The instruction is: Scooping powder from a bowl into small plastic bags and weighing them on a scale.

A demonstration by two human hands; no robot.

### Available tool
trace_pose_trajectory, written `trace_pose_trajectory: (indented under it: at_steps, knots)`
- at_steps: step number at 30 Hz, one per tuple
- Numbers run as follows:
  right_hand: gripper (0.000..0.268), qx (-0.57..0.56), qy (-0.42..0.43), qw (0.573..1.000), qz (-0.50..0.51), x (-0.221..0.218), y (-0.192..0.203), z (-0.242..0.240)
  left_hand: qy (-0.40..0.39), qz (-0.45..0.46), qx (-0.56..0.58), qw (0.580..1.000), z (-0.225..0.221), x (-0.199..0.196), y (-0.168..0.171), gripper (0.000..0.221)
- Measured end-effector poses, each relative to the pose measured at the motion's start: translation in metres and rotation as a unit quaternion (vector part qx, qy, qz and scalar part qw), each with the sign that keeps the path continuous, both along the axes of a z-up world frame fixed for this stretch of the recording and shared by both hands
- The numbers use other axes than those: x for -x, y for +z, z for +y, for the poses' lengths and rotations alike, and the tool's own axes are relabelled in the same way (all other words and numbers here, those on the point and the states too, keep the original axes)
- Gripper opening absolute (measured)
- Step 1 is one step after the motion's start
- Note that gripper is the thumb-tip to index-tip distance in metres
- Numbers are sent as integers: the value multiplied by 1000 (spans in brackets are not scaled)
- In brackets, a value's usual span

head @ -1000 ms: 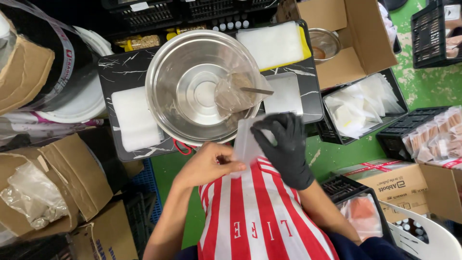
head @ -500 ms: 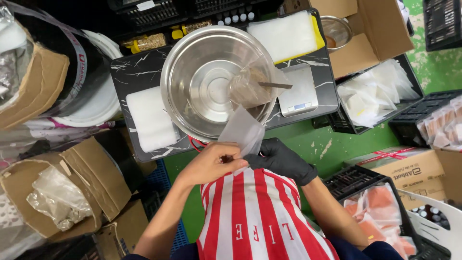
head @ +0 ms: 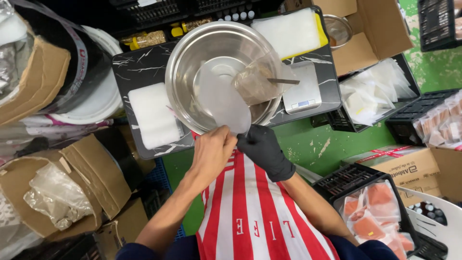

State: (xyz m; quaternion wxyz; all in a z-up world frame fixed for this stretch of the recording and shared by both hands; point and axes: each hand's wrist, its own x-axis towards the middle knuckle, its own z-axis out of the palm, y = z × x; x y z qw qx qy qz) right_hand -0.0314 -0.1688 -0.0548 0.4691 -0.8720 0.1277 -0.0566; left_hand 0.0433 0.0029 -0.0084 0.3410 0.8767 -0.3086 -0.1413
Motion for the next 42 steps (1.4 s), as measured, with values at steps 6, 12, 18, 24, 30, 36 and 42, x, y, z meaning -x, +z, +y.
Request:
trace_pose_trajectory:
  at_steps: [6, 12, 18, 24, 30, 36, 42]
  knots:
    - [21, 93, -8, 994, -47, -28, 24, -26, -32, -113, 41, 992, -11, -4, 9, 14]
    - [26, 40, -140, 973, -178, -42, 76, -11, 81, 8, 81, 993, -14, -7, 46, 19]
    - [22, -514, -216, 830, 21, -42, 135, 34, 199, -191, 176, 945, -32, -3, 34, 65]
    - [24, -626, -94, 769, -91, -22, 96, 40, 156, -313, 240, 905, -35, -8, 26, 63]
    - [12, -604, -313, 715, -162, -38, 82, 12, 16, -319, 180, 931, 0, -49, 56, 73]
    - [7, -553, -327, 756, -125, -18, 13, -14, 138, -265, 319, 899, 24, -75, 92, 26]
    - [2, -597, -376, 698, -124, -26, 57, -6, 218, -298, 290, 883, 14, -61, 83, 14]
